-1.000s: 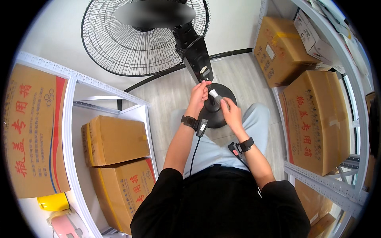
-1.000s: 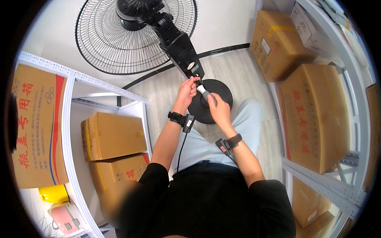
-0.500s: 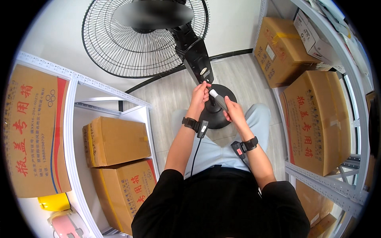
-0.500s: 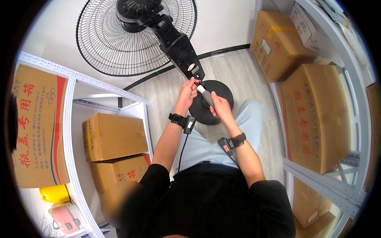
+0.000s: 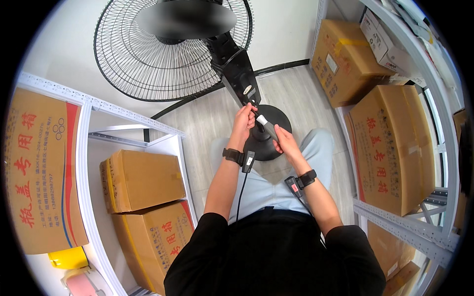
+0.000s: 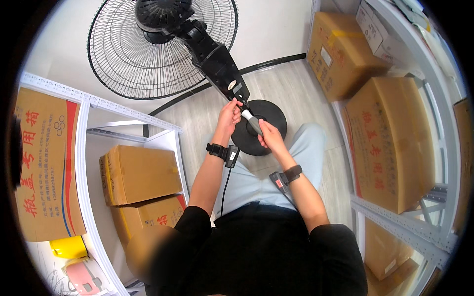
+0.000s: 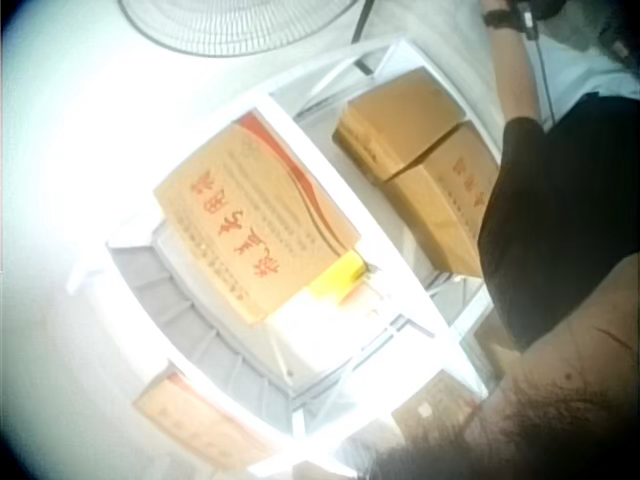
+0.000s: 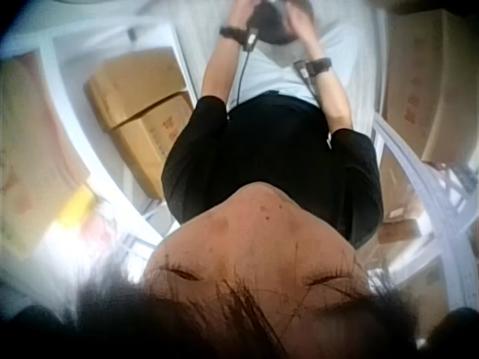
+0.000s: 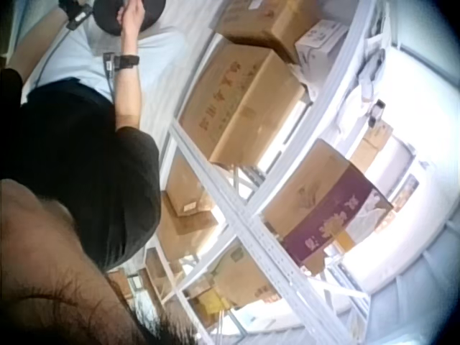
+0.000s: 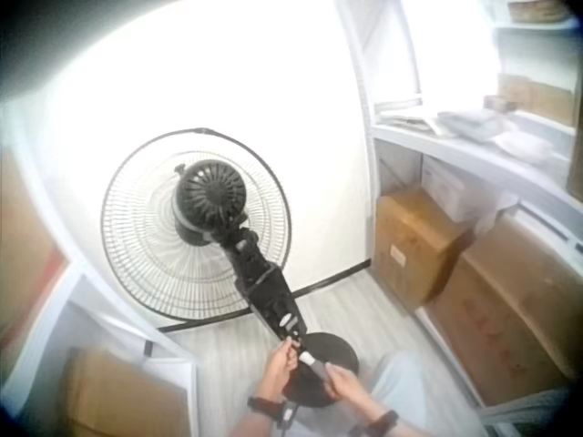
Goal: The person sits on the floor and uses a screwdriver to tighten screws on the stand of a black pedestal fan. They repeatedly adjust the fan's position and continue screwing into the stand throughout the clip.
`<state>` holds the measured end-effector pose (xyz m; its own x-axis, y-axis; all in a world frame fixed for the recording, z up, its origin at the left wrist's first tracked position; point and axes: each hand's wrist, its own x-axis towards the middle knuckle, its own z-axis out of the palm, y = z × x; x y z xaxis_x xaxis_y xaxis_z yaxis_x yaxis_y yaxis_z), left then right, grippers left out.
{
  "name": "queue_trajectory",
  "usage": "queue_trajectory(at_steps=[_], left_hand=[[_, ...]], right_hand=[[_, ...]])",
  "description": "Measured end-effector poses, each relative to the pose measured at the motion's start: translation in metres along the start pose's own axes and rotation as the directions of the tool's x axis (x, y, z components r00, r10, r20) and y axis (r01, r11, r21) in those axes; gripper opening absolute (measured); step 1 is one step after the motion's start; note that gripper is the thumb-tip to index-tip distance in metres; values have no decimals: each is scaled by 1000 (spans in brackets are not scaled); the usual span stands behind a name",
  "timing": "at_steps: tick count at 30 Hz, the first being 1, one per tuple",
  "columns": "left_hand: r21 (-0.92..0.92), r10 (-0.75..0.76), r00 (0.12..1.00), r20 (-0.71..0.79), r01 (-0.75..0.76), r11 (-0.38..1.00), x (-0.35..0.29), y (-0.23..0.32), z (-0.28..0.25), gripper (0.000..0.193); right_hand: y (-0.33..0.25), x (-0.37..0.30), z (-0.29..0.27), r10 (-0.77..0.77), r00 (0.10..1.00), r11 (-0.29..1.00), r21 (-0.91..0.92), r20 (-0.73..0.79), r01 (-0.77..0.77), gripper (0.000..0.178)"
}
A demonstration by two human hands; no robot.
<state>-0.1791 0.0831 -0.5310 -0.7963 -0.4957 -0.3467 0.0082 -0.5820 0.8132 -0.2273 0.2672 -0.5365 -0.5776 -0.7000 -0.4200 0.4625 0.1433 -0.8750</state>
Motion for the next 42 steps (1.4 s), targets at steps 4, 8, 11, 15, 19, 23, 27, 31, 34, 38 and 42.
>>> queue_trajectory(at_steps=[4,8,11,15,19,23,27,31,34,38,42], left_hand=[[26,-4,1000,19,4,1000,-2,6,-2,28],[-15,-21,1000,18,21,1000,-2,9,4,29],[-34,-11,1000,29,12,999,1,8,4,29],[-39,-6,1000,18,7,999,3,3,2,29],[-33,-13,1000,25,13,999,5,2,3,29],[-62,-4,1000,28,6,998,4,2,-1,30],[-48,-13,999,37,15,999,0,4,2,30],[-45,-23,1000,20,24,999,-3,8,2,31],[-20,-24,999,25,25,999,-3,9,4,31],[-22,-29,999,28,29,999,-3,10,0,32],[1,-27,999,30,27,1000,0,9,-1,31]], right_hand=[[-8,-11,15,-14,999,998,-54,-36,12,41],[-26,-14,16,-84,991,983,-170,-107,65,43],[-30,-3,4,-118,983,938,-341,-140,64,42],[-31,-1,-3,-265,954,855,-492,-138,166,39],[-33,-4,-5,-330,936,823,-523,-120,223,38],[-36,-13,1,-460,882,694,-661,-103,285,38],[-35,-10,-3,-484,870,638,-716,-87,284,39],[-49,-24,14,-461,882,595,-772,-99,225,39],[-54,-28,17,-449,886,584,-787,-112,196,40],[-63,-32,22,-429,898,558,-811,-101,176,42],[-43,-22,15,-461,880,654,-713,-111,253,38]])
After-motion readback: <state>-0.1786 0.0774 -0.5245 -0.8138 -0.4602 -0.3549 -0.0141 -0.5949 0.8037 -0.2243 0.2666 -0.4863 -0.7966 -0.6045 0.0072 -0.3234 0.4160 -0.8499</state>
